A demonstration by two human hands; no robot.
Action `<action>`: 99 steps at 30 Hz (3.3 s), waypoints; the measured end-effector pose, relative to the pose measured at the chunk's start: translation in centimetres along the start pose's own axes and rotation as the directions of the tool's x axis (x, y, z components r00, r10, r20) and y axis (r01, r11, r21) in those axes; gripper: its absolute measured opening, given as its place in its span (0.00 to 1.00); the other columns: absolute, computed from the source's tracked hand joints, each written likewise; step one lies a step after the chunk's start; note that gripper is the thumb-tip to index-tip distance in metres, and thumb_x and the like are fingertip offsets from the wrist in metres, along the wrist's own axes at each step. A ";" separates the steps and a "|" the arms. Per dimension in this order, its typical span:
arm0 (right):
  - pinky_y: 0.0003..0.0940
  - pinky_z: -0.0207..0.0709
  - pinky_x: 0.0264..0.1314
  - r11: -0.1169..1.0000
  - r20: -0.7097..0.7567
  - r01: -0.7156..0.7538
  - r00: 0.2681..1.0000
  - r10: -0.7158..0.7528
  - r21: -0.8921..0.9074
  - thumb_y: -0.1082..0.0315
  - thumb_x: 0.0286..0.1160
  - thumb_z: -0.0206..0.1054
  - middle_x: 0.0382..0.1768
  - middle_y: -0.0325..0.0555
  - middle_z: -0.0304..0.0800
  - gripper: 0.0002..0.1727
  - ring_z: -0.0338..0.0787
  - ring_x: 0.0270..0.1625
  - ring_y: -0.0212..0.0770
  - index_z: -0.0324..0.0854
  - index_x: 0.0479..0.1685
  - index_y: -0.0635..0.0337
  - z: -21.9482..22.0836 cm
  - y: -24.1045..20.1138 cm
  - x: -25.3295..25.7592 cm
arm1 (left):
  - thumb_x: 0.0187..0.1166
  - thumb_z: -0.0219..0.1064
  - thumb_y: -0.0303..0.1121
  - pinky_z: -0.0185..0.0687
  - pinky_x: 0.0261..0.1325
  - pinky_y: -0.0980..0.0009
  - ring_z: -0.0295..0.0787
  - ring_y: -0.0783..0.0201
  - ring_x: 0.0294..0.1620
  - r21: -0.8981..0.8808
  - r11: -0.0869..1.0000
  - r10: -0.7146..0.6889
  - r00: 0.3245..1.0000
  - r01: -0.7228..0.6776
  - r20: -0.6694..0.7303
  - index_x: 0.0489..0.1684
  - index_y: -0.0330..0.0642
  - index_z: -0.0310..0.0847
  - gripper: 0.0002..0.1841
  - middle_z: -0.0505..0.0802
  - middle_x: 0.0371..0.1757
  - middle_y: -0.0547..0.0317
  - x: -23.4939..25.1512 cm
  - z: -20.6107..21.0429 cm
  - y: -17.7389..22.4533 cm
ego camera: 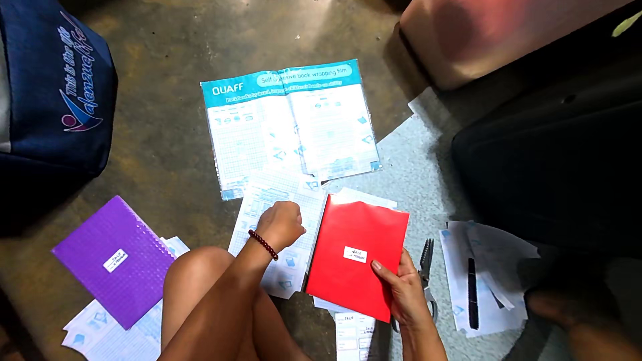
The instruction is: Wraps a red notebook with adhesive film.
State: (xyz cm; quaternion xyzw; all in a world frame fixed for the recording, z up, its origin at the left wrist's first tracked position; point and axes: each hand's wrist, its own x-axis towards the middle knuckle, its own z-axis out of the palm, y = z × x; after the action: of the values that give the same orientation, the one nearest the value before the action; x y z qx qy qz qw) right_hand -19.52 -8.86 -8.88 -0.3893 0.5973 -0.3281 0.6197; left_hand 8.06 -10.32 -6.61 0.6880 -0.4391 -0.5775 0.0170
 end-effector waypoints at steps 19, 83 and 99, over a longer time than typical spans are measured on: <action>0.25 0.92 0.43 0.994 0.025 0.000 1.000 0.003 -0.110 0.88 0.70 0.58 0.44 0.30 0.93 0.29 0.95 0.41 0.26 0.67 0.68 0.52 -0.6 0.1 0.1 | 0.76 0.73 0.32 0.84 0.44 0.50 0.89 0.55 0.35 -0.009 1.000 0.029 0.997 -0.029 -0.075 0.36 0.37 0.86 0.07 0.91 0.33 0.51 0.8 0.7 -0.6; 0.21 0.90 0.46 0.991 -0.022 0.002 1.000 -0.005 -0.137 0.84 0.70 0.62 0.52 0.43 0.90 0.30 0.94 0.45 0.25 0.65 0.76 0.67 0.6 -0.6 -0.3 | 0.75 0.74 0.30 0.79 0.62 0.41 0.90 0.40 0.55 0.269 0.943 0.213 0.977 -0.198 -0.027 0.91 0.51 0.59 0.40 0.93 0.53 0.40 -1.0 3.8 2.4; 0.22 0.89 0.44 0.986 -0.044 -0.020 0.999 0.013 -0.163 0.86 0.69 0.64 0.50 0.46 0.91 0.30 0.94 0.43 0.26 0.68 0.74 0.68 0.5 -0.5 0.1 | 0.70 0.78 0.31 0.78 0.62 0.40 0.90 0.39 0.57 0.308 0.937 0.189 0.981 -0.166 -0.045 0.95 0.57 0.53 0.49 0.93 0.56 0.40 -0.9 3.9 2.5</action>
State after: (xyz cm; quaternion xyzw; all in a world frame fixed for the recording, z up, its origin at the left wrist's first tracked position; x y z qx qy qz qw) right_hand -18.95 -9.14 -8.47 -0.4266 0.6386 -0.2810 0.5756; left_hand 3.53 -9.43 -5.89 0.6610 -0.5816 -0.4737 -0.0205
